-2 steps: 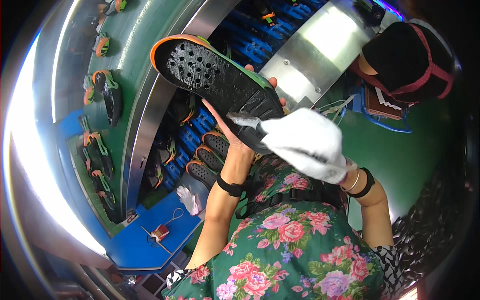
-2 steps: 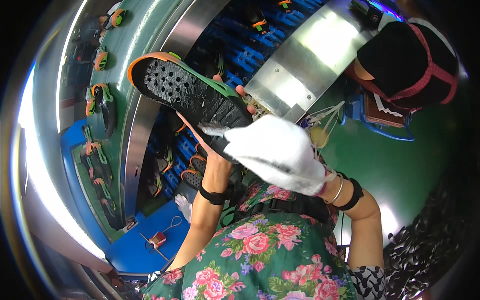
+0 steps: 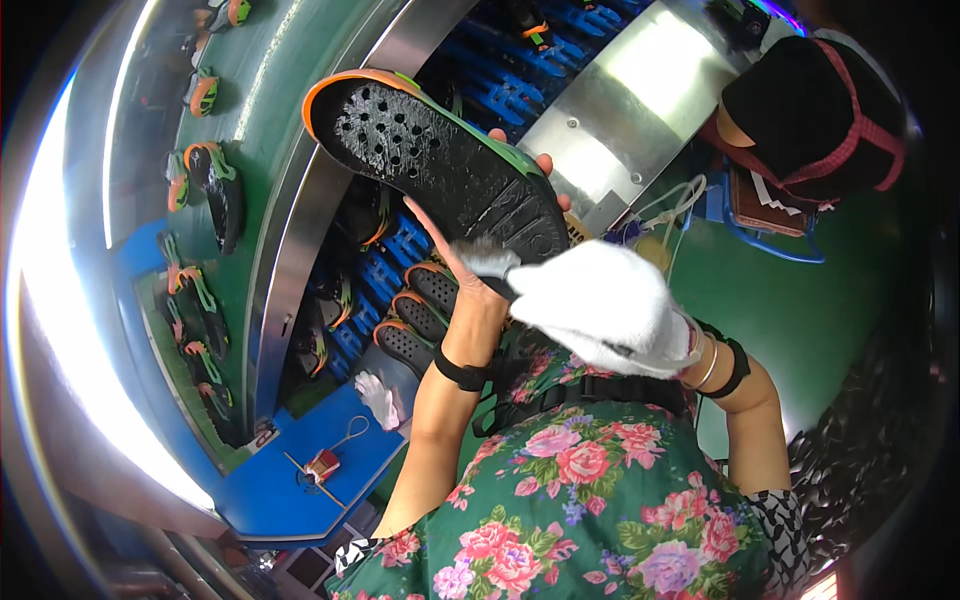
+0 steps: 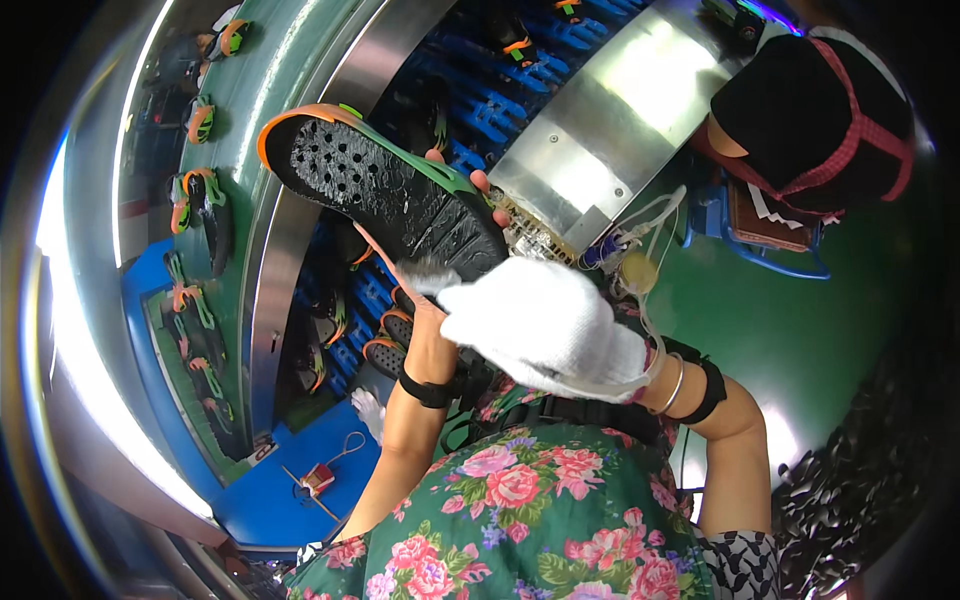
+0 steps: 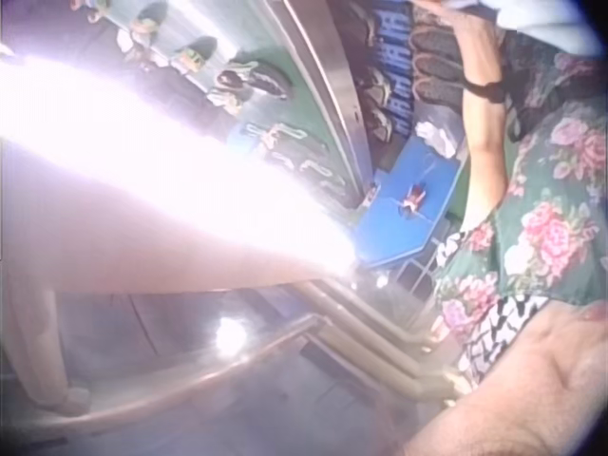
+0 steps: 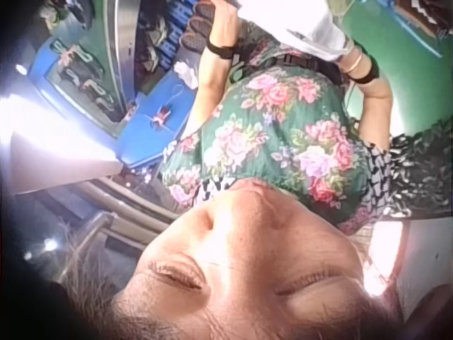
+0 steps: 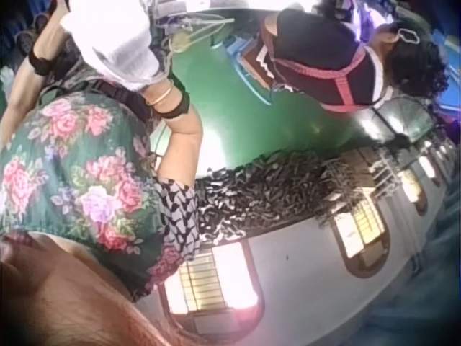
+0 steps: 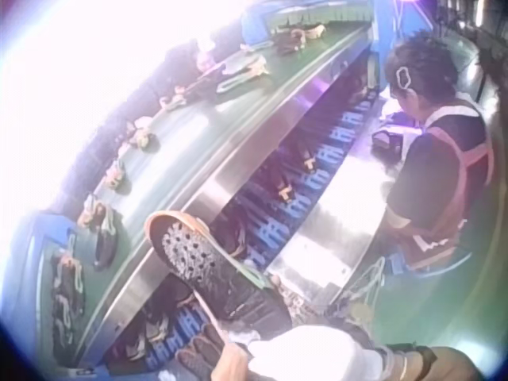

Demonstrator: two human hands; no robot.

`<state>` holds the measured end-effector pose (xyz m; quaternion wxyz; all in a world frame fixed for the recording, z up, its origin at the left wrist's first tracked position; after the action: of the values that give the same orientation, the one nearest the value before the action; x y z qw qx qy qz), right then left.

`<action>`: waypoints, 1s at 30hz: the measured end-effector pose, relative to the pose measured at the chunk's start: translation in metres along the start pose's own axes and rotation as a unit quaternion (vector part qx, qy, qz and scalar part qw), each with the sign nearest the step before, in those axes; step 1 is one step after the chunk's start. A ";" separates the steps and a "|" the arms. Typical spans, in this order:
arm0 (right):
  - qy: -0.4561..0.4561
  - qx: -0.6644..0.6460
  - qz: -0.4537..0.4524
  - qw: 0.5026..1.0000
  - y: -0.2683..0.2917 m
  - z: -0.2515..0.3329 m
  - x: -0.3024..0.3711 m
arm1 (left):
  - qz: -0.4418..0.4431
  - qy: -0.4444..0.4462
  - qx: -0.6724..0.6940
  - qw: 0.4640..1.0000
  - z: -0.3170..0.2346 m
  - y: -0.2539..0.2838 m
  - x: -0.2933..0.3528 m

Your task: Apply adhesive to the sole of a shoe using a brush and a cleaning cloth.

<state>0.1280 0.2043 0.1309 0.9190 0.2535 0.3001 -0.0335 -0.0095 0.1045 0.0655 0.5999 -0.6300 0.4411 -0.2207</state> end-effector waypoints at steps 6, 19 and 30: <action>-0.099 -0.149 -0.026 0.984 0.013 -0.017 0.006 | 0.050 0.032 -0.011 0.998 -0.002 -0.001 0.003; -0.020 -0.103 0.067 0.992 0.003 0.000 0.009 | 0.017 0.079 -0.002 0.997 -0.013 0.004 0.008; -0.015 -0.066 0.089 0.994 0.002 -0.011 0.009 | -0.051 0.172 -0.059 0.982 -0.021 0.004 0.003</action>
<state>0.1299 0.2121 0.1188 0.9376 0.2172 0.2636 0.0650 -0.0256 0.0909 0.0648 0.4652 -0.6387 0.5167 -0.3298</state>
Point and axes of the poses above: each hand's wrist, its own x-axis away from the middle knuckle, its own y-axis out of the back of the hand, z = x × y, the point moved 3 cm from there along -x, towards the middle knuckle, and after that the axes turned 15 degrees about z, right-handed, at the moved point
